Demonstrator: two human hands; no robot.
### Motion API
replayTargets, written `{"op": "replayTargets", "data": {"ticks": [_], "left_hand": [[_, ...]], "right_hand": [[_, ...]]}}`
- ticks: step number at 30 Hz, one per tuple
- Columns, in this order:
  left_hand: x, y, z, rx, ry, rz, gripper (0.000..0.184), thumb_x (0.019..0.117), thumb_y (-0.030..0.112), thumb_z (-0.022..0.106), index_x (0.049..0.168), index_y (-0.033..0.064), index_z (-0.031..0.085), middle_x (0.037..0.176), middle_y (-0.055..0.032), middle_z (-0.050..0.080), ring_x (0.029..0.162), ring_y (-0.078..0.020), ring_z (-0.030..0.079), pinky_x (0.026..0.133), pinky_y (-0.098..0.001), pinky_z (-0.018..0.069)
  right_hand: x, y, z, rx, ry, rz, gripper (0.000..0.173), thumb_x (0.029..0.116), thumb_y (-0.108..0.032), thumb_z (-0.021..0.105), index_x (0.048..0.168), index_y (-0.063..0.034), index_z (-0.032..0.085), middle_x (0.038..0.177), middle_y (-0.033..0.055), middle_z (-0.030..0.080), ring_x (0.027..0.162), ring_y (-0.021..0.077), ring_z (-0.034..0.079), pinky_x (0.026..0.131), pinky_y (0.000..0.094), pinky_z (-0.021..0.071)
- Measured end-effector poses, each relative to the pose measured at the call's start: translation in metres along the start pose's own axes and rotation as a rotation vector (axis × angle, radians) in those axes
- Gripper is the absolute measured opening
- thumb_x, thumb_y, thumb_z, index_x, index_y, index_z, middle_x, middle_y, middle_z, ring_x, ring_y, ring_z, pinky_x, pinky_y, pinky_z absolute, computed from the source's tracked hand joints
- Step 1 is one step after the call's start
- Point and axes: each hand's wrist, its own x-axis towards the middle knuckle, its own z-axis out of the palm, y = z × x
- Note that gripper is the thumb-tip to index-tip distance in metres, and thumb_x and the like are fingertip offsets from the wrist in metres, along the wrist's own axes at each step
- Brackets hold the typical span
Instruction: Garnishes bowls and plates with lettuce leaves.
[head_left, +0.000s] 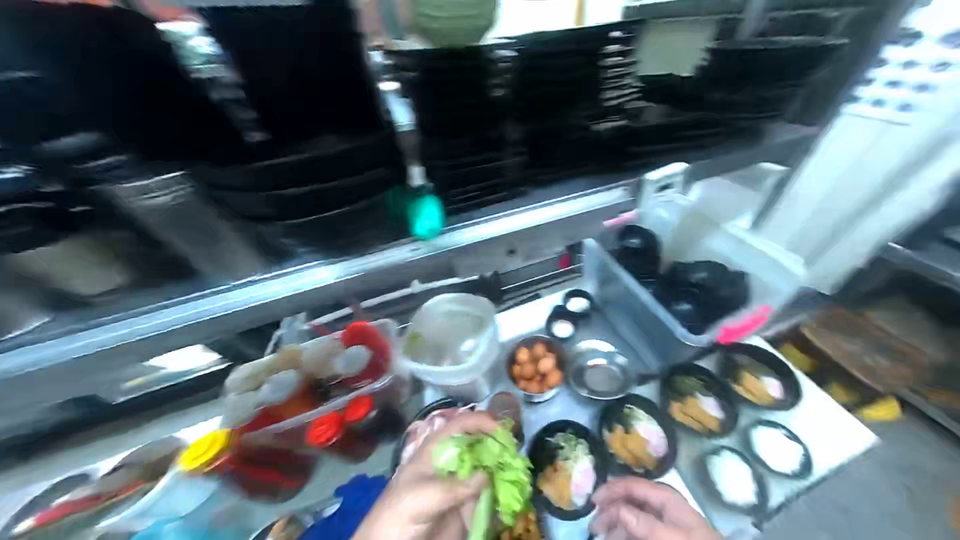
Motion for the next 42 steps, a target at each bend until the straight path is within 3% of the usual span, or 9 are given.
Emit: {"op": "replayTargets", "data": {"ticks": [3,6,13,19,28,31,34,37,42], "left_hand": [[0.054,-0.065,0.054,0.104,-0.128,-0.262,0.041,0.0919,-0.004,0.062,0.131,0.0084,0.063,0.119,-0.0153,0.069,0.100,-0.0240,0.069,0.086,-0.0439,0.0595],[0.102,-0.131,0.084,0.285,-0.165,-0.508,0.041,0.0944,0.006,0.068,0.135,0.0115,0.062,0.121,-0.0161,0.069,0.094,-0.0268,0.071,0.076,-0.0446,0.0617],[0.191,-0.222,0.143,0.793,-0.126,-0.542,0.072,0.0835,0.020,0.083,0.148,0.0269,0.053,0.140,0.0007,0.062,0.120,-0.0150,0.065,0.102,-0.0432,0.0578],[0.211,-0.264,0.190,0.836,0.137,-0.419,0.102,0.0717,0.011,0.089,0.158,0.0288,0.038,0.148,-0.0077,0.048,0.103,-0.0203,0.069,0.085,-0.0412,0.0646],[0.161,-0.289,0.240,0.644,0.530,-0.085,0.054,0.0775,-0.007,0.079,0.129,0.0057,0.067,0.129,-0.0106,0.065,0.095,-0.0243,0.071,0.081,-0.0411,0.0651],[0.147,-0.283,0.255,0.368,0.777,-0.089,0.043,0.0834,-0.011,0.070,0.125,-0.0015,0.067,0.119,-0.0157,0.070,0.100,-0.0266,0.070,0.087,-0.0421,0.0614],[0.136,-0.280,0.257,-0.016,1.012,-0.076,0.034,0.0966,-0.007,0.058,0.130,-0.0040,0.064,0.111,-0.0204,0.072,0.095,-0.0248,0.072,0.085,-0.0420,0.0611],[0.128,-0.283,0.250,-0.113,1.158,-0.100,0.025,0.1010,0.003,0.057,0.125,-0.0021,0.064,0.097,-0.0163,0.071,0.075,-0.0180,0.067,0.066,-0.0334,0.0587],[0.123,-0.289,0.238,0.168,1.167,-0.116,0.018,0.0967,0.004,0.065,0.114,-0.0029,0.064,0.091,-0.0159,0.072,0.078,-0.0230,0.070,0.072,-0.0397,0.0609]], "right_hand": [[-0.012,-0.004,-0.020,0.389,0.081,-0.016,0.069,0.1027,-0.063,0.044,0.145,-0.0089,0.051,0.129,0.0217,0.065,0.112,0.0406,0.067,0.086,0.0619,0.0584],[-0.028,-0.003,-0.048,0.585,0.183,0.046,0.073,0.1033,-0.068,0.030,0.146,-0.0129,0.051,0.132,0.0196,0.065,0.117,0.0387,0.065,0.096,0.0653,0.0526],[-0.041,0.008,-0.151,0.839,0.415,0.153,0.050,0.1040,-0.045,0.053,0.138,-0.0092,0.056,0.128,0.0201,0.067,0.114,0.0376,0.067,0.095,0.0617,0.0557],[-0.048,0.009,-0.236,0.983,0.366,0.059,0.039,0.1010,-0.031,0.046,0.128,-0.0064,0.061,0.117,0.0220,0.069,0.104,0.0371,0.069,0.087,0.0582,0.0570],[-0.030,0.040,-0.261,1.020,0.078,0.125,0.048,0.1015,-0.044,0.040,0.115,-0.0072,0.067,0.107,0.0169,0.072,0.098,0.0297,0.070,0.085,0.0525,0.0582],[-0.028,0.038,-0.253,1.072,0.021,0.244,0.050,0.0978,-0.054,0.055,0.112,-0.0075,0.066,0.111,0.0175,0.072,0.097,0.0316,0.071,0.085,0.0537,0.0590],[-0.029,0.035,-0.249,1.002,-0.005,0.321,0.029,0.0970,-0.032,0.063,0.116,-0.0102,0.063,0.111,0.0164,0.071,0.086,0.0273,0.071,0.066,0.0418,0.0602],[-0.033,0.035,-0.243,0.796,-0.117,0.266,0.017,0.0936,-0.012,0.061,0.111,-0.0125,0.057,0.110,0.0138,0.069,0.074,0.0179,0.067,0.052,0.0271,0.0518],[-0.041,0.037,-0.212,0.357,-0.142,0.225,0.029,0.0910,-0.017,0.075,0.118,-0.0107,0.068,0.100,0.0098,0.070,0.063,0.0117,0.058,0.050,0.0262,0.0460]]}}
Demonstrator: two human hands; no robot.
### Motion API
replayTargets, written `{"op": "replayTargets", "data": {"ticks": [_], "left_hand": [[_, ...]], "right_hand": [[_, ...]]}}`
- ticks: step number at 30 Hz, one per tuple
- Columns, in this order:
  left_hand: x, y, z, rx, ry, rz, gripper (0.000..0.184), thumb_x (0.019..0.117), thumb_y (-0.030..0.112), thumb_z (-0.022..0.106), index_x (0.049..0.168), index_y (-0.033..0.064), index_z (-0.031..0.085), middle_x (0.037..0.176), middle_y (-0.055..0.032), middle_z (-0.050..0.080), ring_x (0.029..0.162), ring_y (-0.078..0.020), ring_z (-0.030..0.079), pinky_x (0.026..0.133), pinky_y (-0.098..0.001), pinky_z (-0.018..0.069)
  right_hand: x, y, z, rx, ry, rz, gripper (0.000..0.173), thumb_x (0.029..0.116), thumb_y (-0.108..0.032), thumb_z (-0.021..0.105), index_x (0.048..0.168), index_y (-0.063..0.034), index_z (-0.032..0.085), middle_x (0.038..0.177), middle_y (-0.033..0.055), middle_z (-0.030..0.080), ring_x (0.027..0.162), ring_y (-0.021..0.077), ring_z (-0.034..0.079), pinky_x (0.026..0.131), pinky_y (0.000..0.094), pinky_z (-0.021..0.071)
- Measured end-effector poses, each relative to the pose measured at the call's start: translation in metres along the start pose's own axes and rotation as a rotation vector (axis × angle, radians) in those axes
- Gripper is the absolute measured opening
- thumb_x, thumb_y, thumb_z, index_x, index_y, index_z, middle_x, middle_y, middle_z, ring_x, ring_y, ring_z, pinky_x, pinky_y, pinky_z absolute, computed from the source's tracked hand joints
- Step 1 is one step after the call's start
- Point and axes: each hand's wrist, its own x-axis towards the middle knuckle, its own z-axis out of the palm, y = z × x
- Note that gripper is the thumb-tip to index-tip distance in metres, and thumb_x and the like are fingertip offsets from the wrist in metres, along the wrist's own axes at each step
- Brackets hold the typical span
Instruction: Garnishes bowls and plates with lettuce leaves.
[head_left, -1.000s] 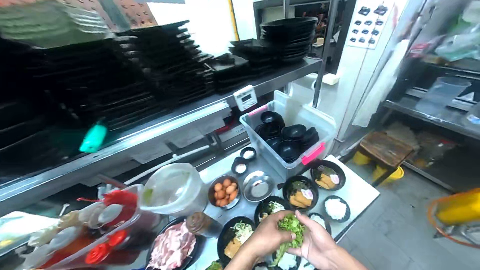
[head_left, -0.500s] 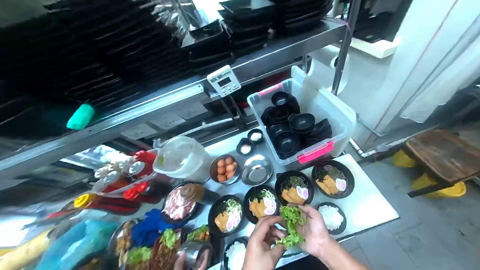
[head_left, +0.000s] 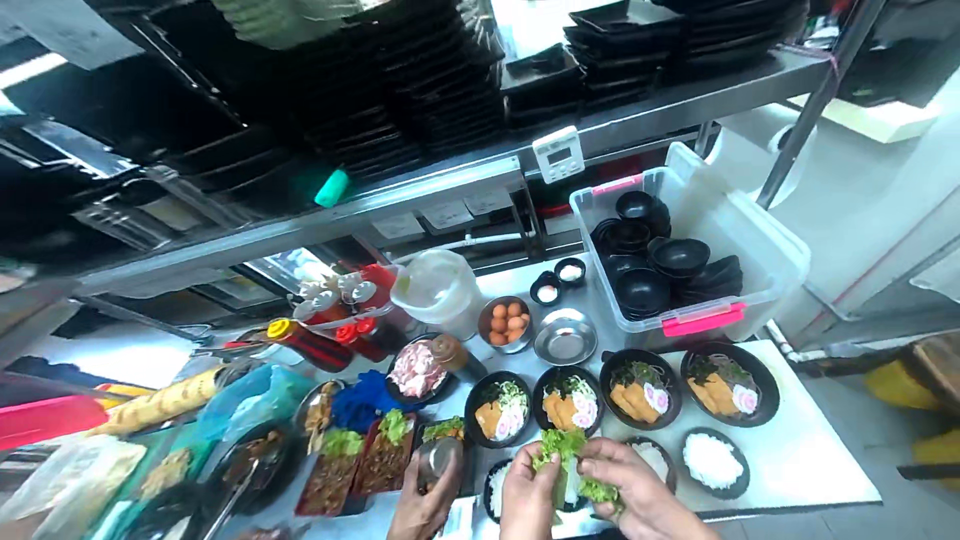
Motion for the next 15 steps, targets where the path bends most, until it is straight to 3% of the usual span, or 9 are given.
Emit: {"op": "replayTargets", "data": {"ticks": [2,4,6,8,12,15], "left_hand": [[0.001,-0.001,-0.002,0.022,-0.049,0.030,0.019,0.0915,0.000,0.070,0.110,-0.0032,0.064,0.091,-0.0166,0.072,0.080,-0.0246,0.071,0.074,-0.0413,0.0614],[0.004,0.000,-0.003,-0.074,-0.062,0.014,0.019,0.0893,-0.004,0.069,0.106,-0.0044,0.061,0.088,-0.0172,0.071,0.078,-0.0243,0.070,0.073,-0.0411,0.0606],[0.012,0.000,-0.009,-0.214,-0.081,-0.053,0.019,0.0926,-0.004,0.066,0.107,-0.0032,0.054,0.090,-0.0181,0.070,0.079,-0.0253,0.070,0.075,-0.0427,0.0609],[0.020,0.000,-0.017,-0.283,-0.119,-0.113,0.025,0.0932,-0.005,0.065,0.113,-0.0012,0.049,0.091,-0.0187,0.069,0.081,-0.0276,0.071,0.075,-0.0455,0.0613],[0.030,0.008,-0.035,-0.169,-0.300,-0.151,0.064,0.0845,-0.009,0.072,0.138,0.0007,0.038,0.105,-0.0243,0.072,0.087,-0.0311,0.073,0.072,-0.0423,0.0610],[0.040,0.006,-0.044,-0.098,-0.337,-0.111,0.068,0.0799,-0.008,0.076,0.137,0.0005,0.039,0.099,-0.0227,0.073,0.082,-0.0289,0.072,0.068,-0.0396,0.0597]], "right_hand": [[0.002,0.007,0.012,-0.169,0.075,-0.015,0.039,0.0821,-0.020,0.086,0.117,-0.0096,0.070,0.095,0.0099,0.072,0.064,0.0146,0.061,0.050,0.0304,0.0485],[0.007,0.015,0.016,-0.368,0.157,-0.075,0.035,0.0773,-0.022,0.090,0.105,-0.0078,0.074,0.091,0.0096,0.074,0.065,0.0180,0.065,0.052,0.0355,0.0528],[0.009,0.019,0.016,-0.482,0.199,-0.128,0.023,0.0808,-0.024,0.086,0.096,-0.0096,0.076,0.089,0.0077,0.074,0.068,0.0188,0.066,0.054,0.0375,0.0541],[0.008,0.019,0.017,-0.457,0.185,-0.180,0.015,0.0860,-0.021,0.081,0.095,-0.0101,0.075,0.091,0.0086,0.073,0.069,0.0197,0.066,0.053,0.0369,0.0528],[0.009,0.020,0.025,-0.459,0.208,-0.254,0.007,0.0859,-0.013,0.074,0.088,-0.0083,0.069,0.081,0.0085,0.068,0.065,0.0194,0.063,0.052,0.0368,0.0506],[0.010,0.020,0.035,-0.517,0.186,-0.243,0.013,0.0860,-0.014,0.078,0.094,-0.0077,0.070,0.085,0.0084,0.070,0.073,0.0202,0.067,0.061,0.0401,0.0560]]}}
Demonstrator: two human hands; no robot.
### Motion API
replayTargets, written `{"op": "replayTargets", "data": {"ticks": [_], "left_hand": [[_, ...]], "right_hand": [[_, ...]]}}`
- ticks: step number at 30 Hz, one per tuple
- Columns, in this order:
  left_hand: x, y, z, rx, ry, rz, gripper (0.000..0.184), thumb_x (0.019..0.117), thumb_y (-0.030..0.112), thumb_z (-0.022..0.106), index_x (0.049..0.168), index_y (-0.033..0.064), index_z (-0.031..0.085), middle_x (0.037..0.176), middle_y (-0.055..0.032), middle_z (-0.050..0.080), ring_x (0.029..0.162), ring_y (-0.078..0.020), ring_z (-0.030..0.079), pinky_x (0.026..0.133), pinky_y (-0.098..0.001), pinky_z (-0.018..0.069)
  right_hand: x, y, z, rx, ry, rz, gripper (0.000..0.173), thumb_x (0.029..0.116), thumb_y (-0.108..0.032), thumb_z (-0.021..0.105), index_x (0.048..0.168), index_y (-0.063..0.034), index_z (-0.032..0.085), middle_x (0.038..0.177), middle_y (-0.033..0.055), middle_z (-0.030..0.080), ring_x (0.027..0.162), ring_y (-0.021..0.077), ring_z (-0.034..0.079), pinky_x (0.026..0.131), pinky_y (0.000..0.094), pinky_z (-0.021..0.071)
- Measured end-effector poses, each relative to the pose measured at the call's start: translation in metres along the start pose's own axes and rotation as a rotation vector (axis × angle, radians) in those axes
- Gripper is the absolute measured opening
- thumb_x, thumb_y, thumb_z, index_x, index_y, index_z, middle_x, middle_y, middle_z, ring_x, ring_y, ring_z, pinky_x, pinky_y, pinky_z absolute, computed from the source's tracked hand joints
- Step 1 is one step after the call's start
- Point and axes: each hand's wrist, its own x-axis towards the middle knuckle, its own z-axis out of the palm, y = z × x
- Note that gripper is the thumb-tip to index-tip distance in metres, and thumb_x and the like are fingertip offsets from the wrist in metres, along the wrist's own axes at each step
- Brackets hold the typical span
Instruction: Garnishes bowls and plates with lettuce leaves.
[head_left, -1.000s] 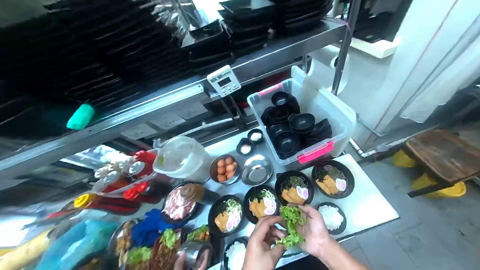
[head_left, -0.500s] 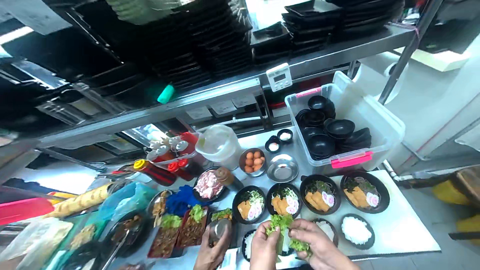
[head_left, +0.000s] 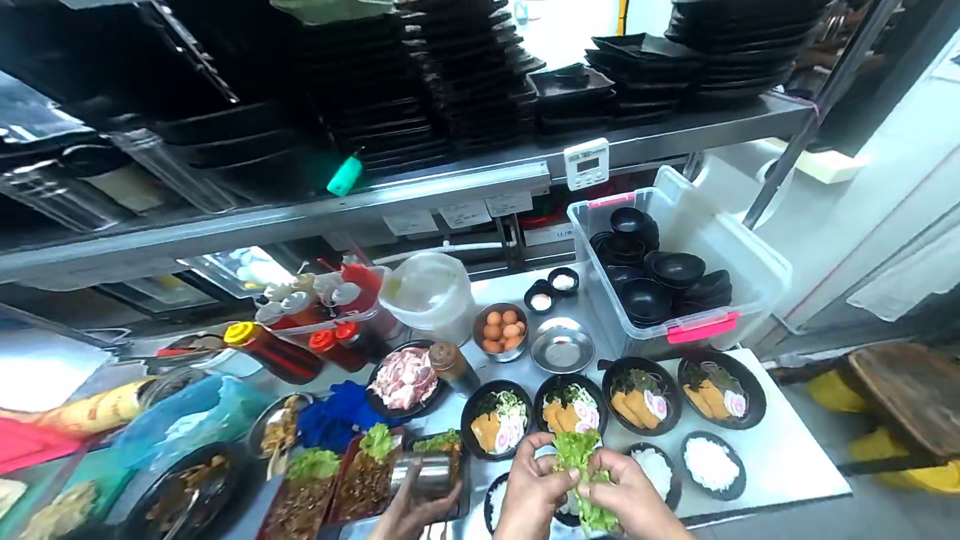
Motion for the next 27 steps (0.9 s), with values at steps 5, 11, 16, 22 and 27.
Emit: {"op": "replayTargets", "data": {"ticks": [5,11,16,22,27], "left_hand": [[0.005,0.001,-0.023,-0.011,-0.029,0.043,0.069,0.0797,-0.007,0.076,0.138,0.0009,0.040,0.102,-0.0222,0.073,0.084,-0.0312,0.073,0.070,-0.0430,0.0613],[-0.010,-0.001,-0.068,-0.357,0.087,-0.004,0.054,0.0856,-0.007,0.073,0.134,-0.0031,0.051,0.107,-0.0203,0.072,0.093,-0.0292,0.072,0.084,-0.0474,0.0614],[-0.026,0.000,-0.119,-0.659,0.381,0.088,0.041,0.0918,-0.003,0.068,0.129,0.0019,0.050,0.106,-0.0155,0.071,0.090,-0.0236,0.071,0.079,-0.0407,0.0608],[-0.061,0.031,-0.176,-0.279,0.590,0.370,0.063,0.0768,-0.012,0.078,0.134,-0.0034,0.052,0.105,-0.0208,0.071,0.086,-0.0290,0.072,0.070,-0.0438,0.0638],[-0.063,0.020,-0.176,-0.189,0.594,0.426,0.064,0.0732,-0.006,0.084,0.130,-0.0010,0.056,0.108,-0.0219,0.069,0.089,-0.0312,0.072,0.066,-0.0413,0.0638]], "right_hand": [[0.008,-0.001,0.017,-0.321,-0.041,-0.011,0.015,0.0867,-0.025,0.081,0.084,-0.0117,0.075,0.086,0.0019,0.074,0.081,0.0153,0.069,0.076,0.0414,0.0588],[0.037,-0.020,0.046,-0.449,-0.293,-0.113,0.010,0.0889,-0.022,0.080,0.090,-0.0122,0.080,0.096,-0.0003,0.076,0.093,0.0127,0.071,0.087,0.0386,0.0600],[0.079,-0.054,0.092,-0.420,-0.652,-0.268,0.010,0.0941,-0.019,0.075,0.095,-0.0110,0.080,0.101,0.0016,0.076,0.100,0.0157,0.070,0.092,0.0396,0.0586],[0.183,-0.167,0.176,-0.291,-0.311,0.070,0.030,0.1024,-0.032,0.063,0.120,-0.0082,0.069,0.095,0.0061,0.070,0.076,0.0154,0.065,0.066,0.0338,0.0562],[0.255,-0.182,0.193,0.005,-0.046,0.055,0.032,0.1044,-0.032,0.059,0.127,-0.0099,0.064,0.103,0.0079,0.072,0.060,0.0103,0.056,0.050,0.0248,0.0451]]}}
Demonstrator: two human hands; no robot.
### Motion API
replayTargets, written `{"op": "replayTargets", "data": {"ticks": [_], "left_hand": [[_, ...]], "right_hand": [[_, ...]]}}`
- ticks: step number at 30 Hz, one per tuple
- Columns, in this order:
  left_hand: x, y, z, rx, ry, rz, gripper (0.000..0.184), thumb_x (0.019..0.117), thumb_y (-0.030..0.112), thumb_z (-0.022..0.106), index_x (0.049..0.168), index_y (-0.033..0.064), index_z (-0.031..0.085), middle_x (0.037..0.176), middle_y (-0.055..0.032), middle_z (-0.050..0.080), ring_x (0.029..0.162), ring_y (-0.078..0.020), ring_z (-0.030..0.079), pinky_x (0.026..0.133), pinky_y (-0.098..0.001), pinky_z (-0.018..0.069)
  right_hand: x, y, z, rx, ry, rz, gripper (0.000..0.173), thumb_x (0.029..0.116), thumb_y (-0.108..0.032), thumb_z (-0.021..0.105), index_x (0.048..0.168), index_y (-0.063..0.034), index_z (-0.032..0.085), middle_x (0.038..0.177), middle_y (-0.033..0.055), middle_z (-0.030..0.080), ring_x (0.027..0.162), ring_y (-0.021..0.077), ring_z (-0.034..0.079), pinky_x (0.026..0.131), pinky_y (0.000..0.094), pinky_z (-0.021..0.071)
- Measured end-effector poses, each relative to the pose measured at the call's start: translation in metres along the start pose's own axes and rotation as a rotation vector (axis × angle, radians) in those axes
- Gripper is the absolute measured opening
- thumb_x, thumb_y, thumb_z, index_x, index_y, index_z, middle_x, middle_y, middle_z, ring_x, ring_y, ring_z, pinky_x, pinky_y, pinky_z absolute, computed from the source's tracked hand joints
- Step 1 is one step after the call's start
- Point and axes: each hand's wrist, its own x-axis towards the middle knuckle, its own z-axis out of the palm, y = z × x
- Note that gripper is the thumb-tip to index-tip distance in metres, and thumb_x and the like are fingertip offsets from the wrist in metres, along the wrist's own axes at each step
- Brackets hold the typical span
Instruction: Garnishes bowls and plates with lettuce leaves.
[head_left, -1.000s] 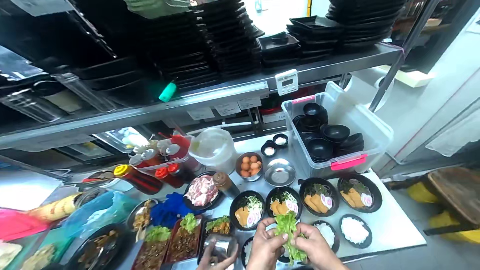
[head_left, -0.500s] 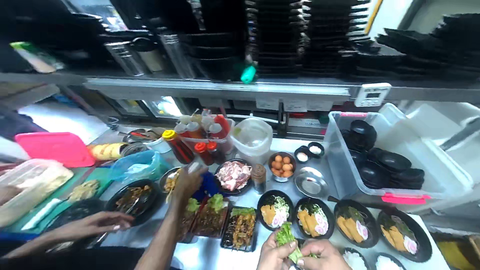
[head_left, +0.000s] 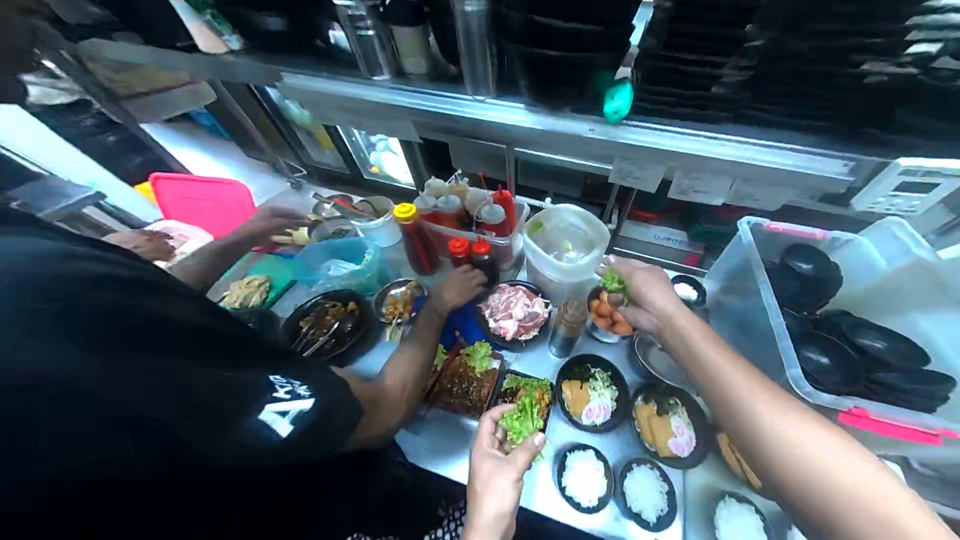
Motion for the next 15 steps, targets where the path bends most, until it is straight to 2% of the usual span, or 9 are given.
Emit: {"op": "replayTargets", "data": {"ticks": [2,4,6,7,9,11,14,15], "left_hand": [[-0.009,-0.012,0.006,0.006,-0.014,-0.020,0.054,0.0793,-0.004,0.080,0.128,-0.0014,0.057,0.107,-0.0210,0.070,0.084,-0.0286,0.071,0.060,-0.0366,0.0608],[-0.021,-0.028,0.014,0.035,-0.048,-0.072,0.044,0.0863,-0.001,0.076,0.127,-0.0011,0.058,0.106,-0.0192,0.071,0.083,-0.0270,0.071,0.060,-0.0361,0.0609],[-0.029,-0.047,0.022,0.087,-0.107,-0.153,0.041,0.0890,0.002,0.075,0.126,0.0005,0.058,0.104,-0.0171,0.072,0.081,-0.0266,0.072,0.059,-0.0375,0.0612],[-0.031,-0.058,0.025,0.119,-0.144,-0.198,0.041,0.0892,0.003,0.076,0.126,0.0017,0.057,0.104,-0.0160,0.073,0.081,-0.0267,0.072,0.060,-0.0385,0.0615],[-0.031,-0.081,0.029,0.203,-0.225,-0.278,0.044,0.0880,0.003,0.077,0.126,0.0040,0.055,0.104,-0.0140,0.073,0.083,-0.0273,0.073,0.064,-0.0416,0.0636],[-0.023,-0.102,0.032,0.361,-0.309,-0.313,0.048,0.0866,0.007,0.078,0.127,0.0081,0.054,0.103,-0.0096,0.074,0.083,-0.0246,0.074,0.068,-0.0424,0.0653],[-0.010,-0.120,0.039,0.713,-0.361,-0.257,0.047,0.0847,0.017,0.079,0.126,0.0141,0.056,0.097,-0.0002,0.075,0.084,-0.0164,0.074,0.075,-0.0413,0.0644],[-0.006,-0.122,0.042,0.831,-0.356,-0.243,0.047,0.0841,0.020,0.078,0.126,0.0149,0.056,0.094,0.0000,0.075,0.083,-0.0168,0.073,0.075,-0.0433,0.0632]], "right_hand": [[-0.039,0.023,-0.009,-0.096,-0.120,0.042,0.027,0.1031,-0.032,0.060,0.121,-0.0127,0.067,0.099,0.0051,0.069,0.062,0.0103,0.055,0.052,0.0253,0.0452],[-0.084,0.066,-0.034,-0.250,-0.317,0.149,0.026,0.0997,-0.031,0.065,0.115,-0.0100,0.068,0.102,0.0073,0.071,0.077,0.0169,0.065,0.064,0.0347,0.0556],[-0.121,0.122,-0.063,-0.400,-0.451,0.229,0.033,0.0896,-0.034,0.078,0.112,-0.0099,0.074,0.107,0.0076,0.074,0.089,0.0202,0.071,0.074,0.0412,0.0610],[-0.138,0.149,-0.075,-0.439,-0.467,0.268,0.035,0.0850,-0.034,0.082,0.111,-0.0115,0.075,0.105,0.0072,0.075,0.087,0.0202,0.071,0.072,0.0420,0.0614],[-0.163,0.195,-0.094,-0.478,-0.422,0.349,0.038,0.0797,-0.037,0.087,0.109,-0.0150,0.077,0.097,0.0060,0.074,0.073,0.0175,0.067,0.061,0.0379,0.0561],[-0.175,0.227,-0.104,-0.504,-0.336,0.385,0.031,0.0812,-0.036,0.086,0.104,-0.0158,0.077,0.090,0.0058,0.073,0.067,0.0173,0.064,0.057,0.0374,0.0534],[-0.179,0.252,-0.107,-0.593,-0.194,0.361,0.021,0.0853,-0.034,0.080,0.096,-0.0165,0.078,0.089,0.0027,0.074,0.075,0.0164,0.068,0.067,0.0412,0.0570],[-0.180,0.254,-0.108,-0.614,-0.166,0.352,0.020,0.0856,-0.034,0.080,0.096,-0.0174,0.078,0.091,0.0015,0.074,0.080,0.0159,0.070,0.073,0.0424,0.0588]]}}
